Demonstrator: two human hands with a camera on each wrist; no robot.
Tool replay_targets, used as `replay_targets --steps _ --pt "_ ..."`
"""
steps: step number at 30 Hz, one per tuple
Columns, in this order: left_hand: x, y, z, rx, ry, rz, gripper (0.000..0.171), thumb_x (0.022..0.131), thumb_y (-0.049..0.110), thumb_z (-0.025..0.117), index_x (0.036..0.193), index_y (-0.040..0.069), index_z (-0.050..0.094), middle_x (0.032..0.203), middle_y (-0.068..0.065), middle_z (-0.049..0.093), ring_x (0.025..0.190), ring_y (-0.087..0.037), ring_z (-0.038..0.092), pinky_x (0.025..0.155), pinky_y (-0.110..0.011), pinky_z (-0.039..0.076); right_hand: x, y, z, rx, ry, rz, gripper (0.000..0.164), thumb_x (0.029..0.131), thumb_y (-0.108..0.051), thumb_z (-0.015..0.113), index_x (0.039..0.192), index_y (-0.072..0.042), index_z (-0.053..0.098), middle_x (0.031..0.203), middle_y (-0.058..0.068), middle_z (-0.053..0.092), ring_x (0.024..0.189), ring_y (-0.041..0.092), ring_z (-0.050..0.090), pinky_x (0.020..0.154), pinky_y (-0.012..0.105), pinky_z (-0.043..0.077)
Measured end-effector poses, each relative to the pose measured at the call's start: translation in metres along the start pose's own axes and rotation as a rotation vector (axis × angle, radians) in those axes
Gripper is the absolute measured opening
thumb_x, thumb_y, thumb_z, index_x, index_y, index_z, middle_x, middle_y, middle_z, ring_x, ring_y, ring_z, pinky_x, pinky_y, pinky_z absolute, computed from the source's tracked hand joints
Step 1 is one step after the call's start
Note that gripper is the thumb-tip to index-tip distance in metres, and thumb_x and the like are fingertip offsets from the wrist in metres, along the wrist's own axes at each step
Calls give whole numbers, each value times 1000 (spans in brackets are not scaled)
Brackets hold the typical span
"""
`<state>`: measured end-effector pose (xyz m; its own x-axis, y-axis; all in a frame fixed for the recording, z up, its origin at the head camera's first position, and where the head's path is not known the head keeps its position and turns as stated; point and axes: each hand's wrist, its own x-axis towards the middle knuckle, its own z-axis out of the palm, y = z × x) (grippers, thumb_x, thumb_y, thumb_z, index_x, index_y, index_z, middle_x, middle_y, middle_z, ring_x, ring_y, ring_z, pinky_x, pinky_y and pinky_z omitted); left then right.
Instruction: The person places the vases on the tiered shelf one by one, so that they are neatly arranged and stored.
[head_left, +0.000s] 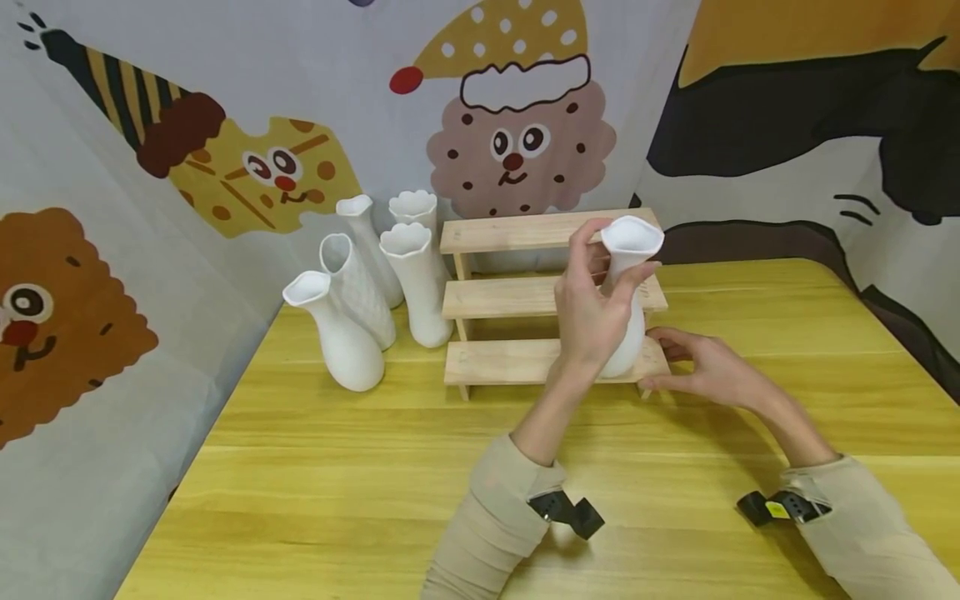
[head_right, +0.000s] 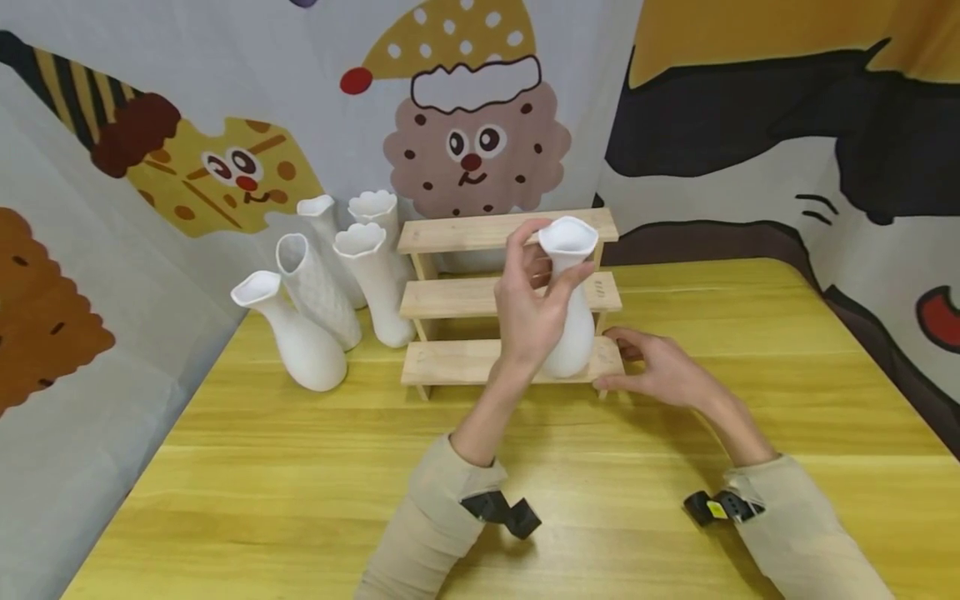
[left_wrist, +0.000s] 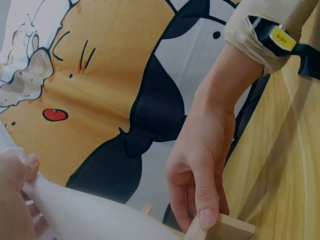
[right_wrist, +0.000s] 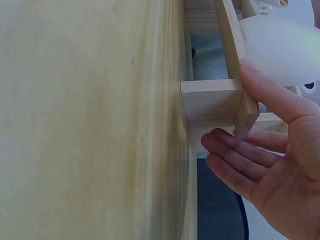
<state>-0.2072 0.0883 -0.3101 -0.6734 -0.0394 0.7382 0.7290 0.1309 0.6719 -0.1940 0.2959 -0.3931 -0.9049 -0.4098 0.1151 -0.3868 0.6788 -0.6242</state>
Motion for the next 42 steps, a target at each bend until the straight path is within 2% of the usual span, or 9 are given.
replay_targets --steps 16,23,30,42 --pt "1 1 -6 51 -68 -15 61 89 19 79 136 8 42 93 -10 67 81 -11 63 74 -13 49 3 -3 -2 10 -7 -3 61 87 -29 82 135 -2 56 120 16 68 107 36 67 90 56 53" --pt "-1 2 -8 50 -80 -17 65 88 19 81 138 6 41 98 -11 67 88 -11 63 80 -14 50 2 -3 -2 4 -9 16 64 87 -30 82 137 -2 55 122 17 68 108 36 67 90 55 53" --pt "-4 2 -11 73 -80 -48 71 85 22 84 138 4 40 106 -9 66 96 -10 62 85 -21 48 0 -2 -1 11 -6 3 61 87 -28 81 137 -3 55 118 15 69 107 35 67 90 56 53" --pt "-4 4 -24 50 -73 -44 71 84 22 84 139 4 42 117 -11 62 108 -21 60 91 -29 50 -2 -3 -1 16 -7 22 64 88 -29 81 139 -2 54 122 17 67 109 38 66 92 59 51"
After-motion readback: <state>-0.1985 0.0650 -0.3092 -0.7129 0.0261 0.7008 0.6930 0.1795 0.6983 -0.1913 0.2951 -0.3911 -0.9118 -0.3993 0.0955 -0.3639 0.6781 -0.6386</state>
